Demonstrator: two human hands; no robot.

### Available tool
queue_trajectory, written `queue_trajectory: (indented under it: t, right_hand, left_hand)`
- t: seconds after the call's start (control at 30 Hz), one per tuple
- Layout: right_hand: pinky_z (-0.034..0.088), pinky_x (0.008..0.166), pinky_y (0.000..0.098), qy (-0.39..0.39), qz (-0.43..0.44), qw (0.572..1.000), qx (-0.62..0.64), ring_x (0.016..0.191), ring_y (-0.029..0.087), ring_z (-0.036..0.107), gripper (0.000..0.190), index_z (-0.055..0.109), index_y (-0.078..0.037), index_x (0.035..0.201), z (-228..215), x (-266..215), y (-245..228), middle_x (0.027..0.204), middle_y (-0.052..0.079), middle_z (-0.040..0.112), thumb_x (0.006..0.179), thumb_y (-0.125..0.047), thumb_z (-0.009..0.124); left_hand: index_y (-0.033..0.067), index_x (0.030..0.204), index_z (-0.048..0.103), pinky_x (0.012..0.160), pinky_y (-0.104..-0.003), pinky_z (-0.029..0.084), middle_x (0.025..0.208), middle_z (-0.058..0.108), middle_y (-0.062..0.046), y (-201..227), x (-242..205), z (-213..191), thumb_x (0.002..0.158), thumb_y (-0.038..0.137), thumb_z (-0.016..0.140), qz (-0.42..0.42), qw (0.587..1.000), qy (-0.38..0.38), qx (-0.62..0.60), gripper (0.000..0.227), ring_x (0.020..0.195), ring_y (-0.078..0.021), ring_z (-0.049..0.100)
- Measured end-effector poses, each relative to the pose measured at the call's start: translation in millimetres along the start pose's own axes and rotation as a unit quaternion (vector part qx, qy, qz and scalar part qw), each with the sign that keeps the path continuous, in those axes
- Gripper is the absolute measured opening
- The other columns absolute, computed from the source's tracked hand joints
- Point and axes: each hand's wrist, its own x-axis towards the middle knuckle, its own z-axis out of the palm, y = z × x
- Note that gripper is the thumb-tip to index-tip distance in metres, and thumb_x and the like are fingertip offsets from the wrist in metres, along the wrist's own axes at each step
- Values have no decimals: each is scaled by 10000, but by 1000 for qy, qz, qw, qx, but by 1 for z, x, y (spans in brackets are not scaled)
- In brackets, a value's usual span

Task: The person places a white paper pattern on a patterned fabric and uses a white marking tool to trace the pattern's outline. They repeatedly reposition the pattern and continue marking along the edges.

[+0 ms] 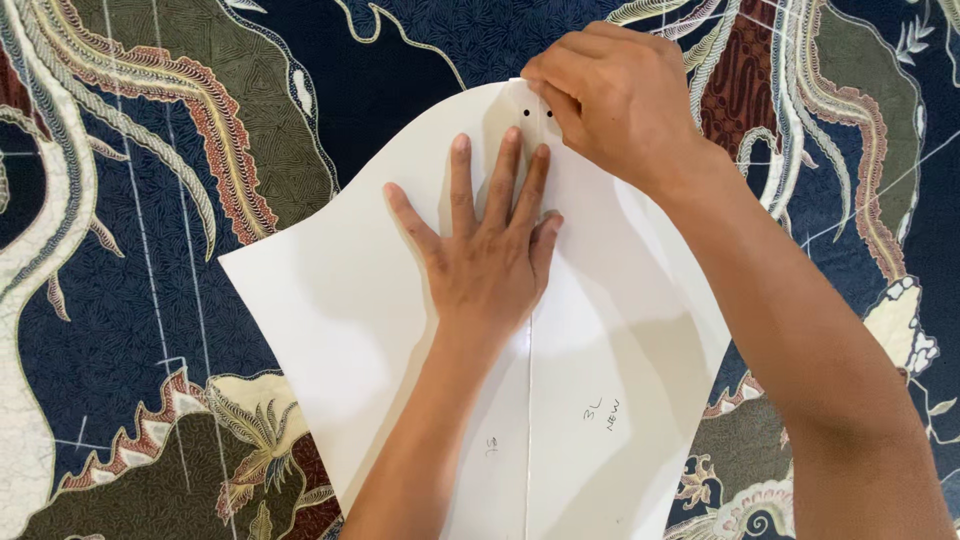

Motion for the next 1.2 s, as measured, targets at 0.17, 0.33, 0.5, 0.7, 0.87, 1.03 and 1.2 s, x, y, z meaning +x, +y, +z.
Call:
queue_trajectory:
  t: [0.17,0.33,0.5,0.7,0.87,1.03,1.2]
  right_hand:
    - [550,769,324,-13,-70,997,37,905,189,689,71,750,-76,1007,12,18,1,997,7,737,944,-43,745]
    - [563,809,311,-27,-167,985,17,956,163,706,170,765,-111,994,29,47,-18,1012,-20,747,837,-79,709]
    - [560,799,321,-39,-232,969,78,979,182,707,84,761,-96,952,39,72,-51,1002,-6,756,877,-128,743]
    - [576,827,312,-55,-258,957,124,940,165,706,83,739,-66,941,43,86,-97,993,13,751,881,-123,741]
    - [554,679,298,-78,-221,966,107,822,158,686,85,757,-77,933,54,95,-142,868,4,721,852,-92,737]
    - [564,693,306,-60,-199,968,141,817,179,683,69,751,-73,969,74,101,-177,861,24,701,907,-91,725]
    - [567,660,343,-106,-188,963,163,805,213,702,19,717,-78,850,95,119,-206,794,42,690,859,-65,726]
  left_hand:
    - [321,1630,402,1139,-810,-77,1707,303,70,1,0,0,1099,480,438,-3,1000,1,6,556,1600,-278,176]
    - [311,1539,497,1129,-820,-71,1647,402,67,1,0,5,1078,494,440,-12,1000,-6,5,499,1590,-269,204]
    - [278,1480,565,1150,-839,-41,1593,468,64,-2,-4,5,1101,489,429,-3,1000,-18,8,455,1555,-250,269]
    - [249,1615,336,1245,-626,107,1677,296,11,0,2,7,1062,454,417,-40,996,-71,-22,596,1561,-256,240]
    - [279,1634,293,1350,-519,146,1726,188,23,-4,-2,7,1076,485,454,-7,999,-9,-53,616,1615,-314,146]
    - [269,1667,307,1290,-729,58,1755,191,29,-7,-9,3,1100,501,496,3,999,22,-45,641,1640,-283,103]
    - [267,1678,343,1206,-837,-13,1768,206,20,-5,-11,5,1103,494,534,14,999,28,-28,648,1643,-285,68]
